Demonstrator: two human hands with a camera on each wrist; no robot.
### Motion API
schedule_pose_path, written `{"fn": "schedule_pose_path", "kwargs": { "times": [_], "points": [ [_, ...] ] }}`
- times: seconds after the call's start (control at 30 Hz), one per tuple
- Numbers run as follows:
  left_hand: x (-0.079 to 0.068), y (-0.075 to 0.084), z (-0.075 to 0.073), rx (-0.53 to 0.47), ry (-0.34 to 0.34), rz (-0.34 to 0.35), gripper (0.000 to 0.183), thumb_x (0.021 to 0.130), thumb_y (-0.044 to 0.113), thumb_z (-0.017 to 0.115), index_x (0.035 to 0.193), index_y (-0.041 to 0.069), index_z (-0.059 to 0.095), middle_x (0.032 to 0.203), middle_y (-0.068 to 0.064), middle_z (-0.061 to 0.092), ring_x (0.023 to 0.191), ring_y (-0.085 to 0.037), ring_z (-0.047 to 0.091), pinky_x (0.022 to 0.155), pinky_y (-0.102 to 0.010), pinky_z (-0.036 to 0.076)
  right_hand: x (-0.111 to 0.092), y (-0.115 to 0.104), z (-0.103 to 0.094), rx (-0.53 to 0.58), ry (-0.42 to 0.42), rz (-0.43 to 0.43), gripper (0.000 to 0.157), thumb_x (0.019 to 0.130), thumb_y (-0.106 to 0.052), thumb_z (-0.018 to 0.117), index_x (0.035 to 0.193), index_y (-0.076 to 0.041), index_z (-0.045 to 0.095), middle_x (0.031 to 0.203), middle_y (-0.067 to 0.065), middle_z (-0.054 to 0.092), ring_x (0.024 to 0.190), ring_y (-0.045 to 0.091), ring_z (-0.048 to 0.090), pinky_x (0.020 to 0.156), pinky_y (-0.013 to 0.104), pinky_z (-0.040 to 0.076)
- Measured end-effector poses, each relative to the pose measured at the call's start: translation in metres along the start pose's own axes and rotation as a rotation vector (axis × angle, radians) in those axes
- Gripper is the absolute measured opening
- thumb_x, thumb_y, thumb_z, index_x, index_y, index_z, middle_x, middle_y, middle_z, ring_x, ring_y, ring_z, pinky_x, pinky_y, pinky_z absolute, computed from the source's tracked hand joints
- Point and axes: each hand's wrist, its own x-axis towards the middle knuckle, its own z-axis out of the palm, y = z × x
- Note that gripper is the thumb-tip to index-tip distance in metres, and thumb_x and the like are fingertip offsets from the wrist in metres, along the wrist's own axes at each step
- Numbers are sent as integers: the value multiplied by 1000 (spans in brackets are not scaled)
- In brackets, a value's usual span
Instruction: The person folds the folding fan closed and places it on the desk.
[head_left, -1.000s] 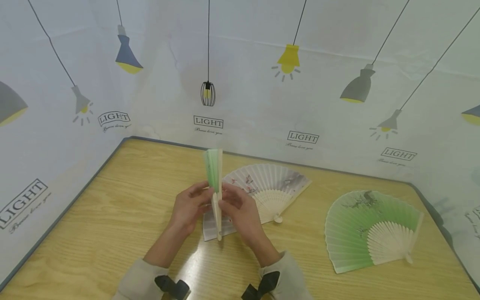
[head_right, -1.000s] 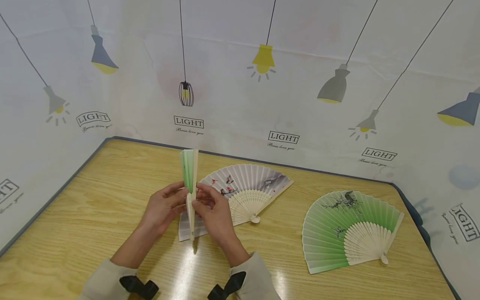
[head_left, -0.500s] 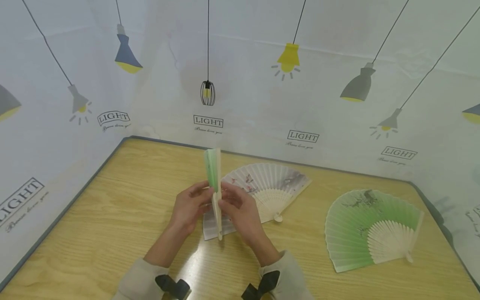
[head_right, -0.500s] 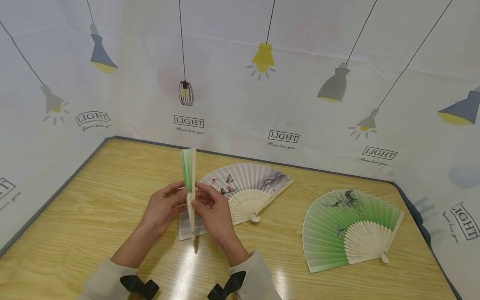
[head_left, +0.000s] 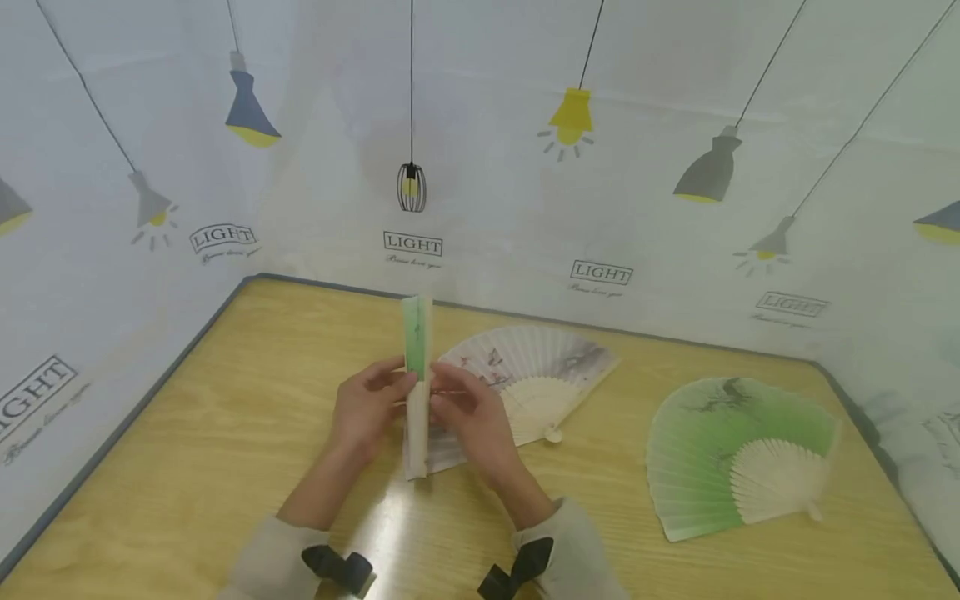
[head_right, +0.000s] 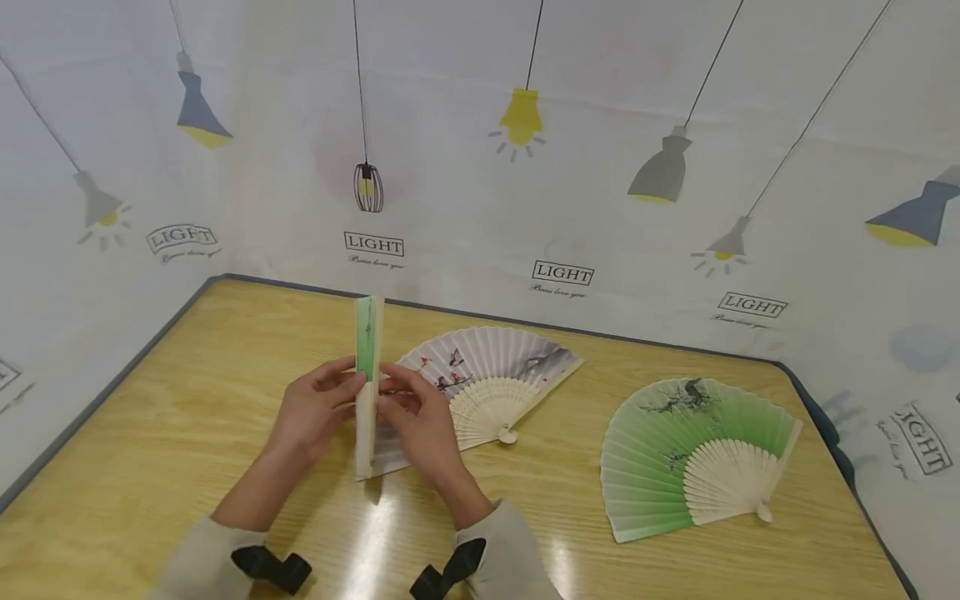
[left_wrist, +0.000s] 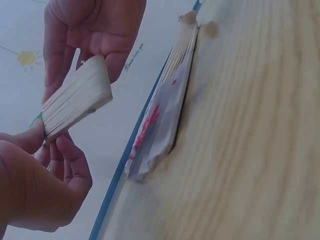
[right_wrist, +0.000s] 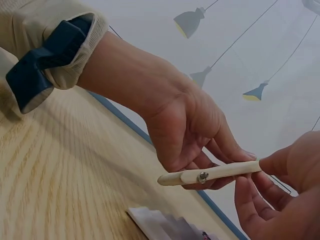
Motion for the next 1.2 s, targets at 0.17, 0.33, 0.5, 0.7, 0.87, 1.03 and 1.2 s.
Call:
{"fn": "schedule_pose_path", "kwargs": {
  "times": [0.17,0.33,0.5,0.7,0.87,1.03,1.2],
  "points": [
    [6,9,-21,139,21,19,41,79,22,68,116,8,58,104,-12,60,87,-19,59,75,-33,52,10,20,14,74,-41,-34,36,87,0,54,122,2,49,113,20,54,93,33,57,79,37,51],
    [14,18,-43,217,3,39,44,80,20,67,119,2,55,106,-16,59,83,-17,61,73,-33,53,20,32,34,167,-43,5,37,86,-2,56,122,1,50,119,17,52,97,33,56,80,37,50],
    [24,22,-62,264,16,2,47,79,16,68,120,-2,52,105,-17,61,79,-13,62,71,-30,53,25,39,58,404,34,139,38,86,0,55,123,4,47,124,18,47,102,33,54,85,41,47],
    [33,19,-78,338,58,-35,49,79,15,69,120,-4,52,106,-20,59,73,-11,61,66,-28,54,31,48,79,506,78,193,36,87,-1,51,123,2,47,126,16,46,107,34,50,88,43,44],
    [37,16,-88,394,75,-47,47,79,15,68,119,-6,52,111,-25,55,76,-12,62,68,-28,53,36,50,90,547,120,252,36,87,-4,51,123,-1,48,124,14,47,110,30,48,88,40,45],
    [42,16,-95,592,130,27,42,79,19,69,112,-3,58,105,-21,60,77,-16,60,63,-25,53,42,54,97,554,132,285,36,88,-7,51,123,-2,49,123,14,47,110,30,47,88,42,45],
    [43,16,-96,770,218,82,36,77,22,70,104,0,64,100,-17,63,85,-25,60,66,-31,52,49,64,103,596,121,280,37,89,-7,49,125,-2,46,124,15,47,111,31,47,87,43,45]
  ]
}}
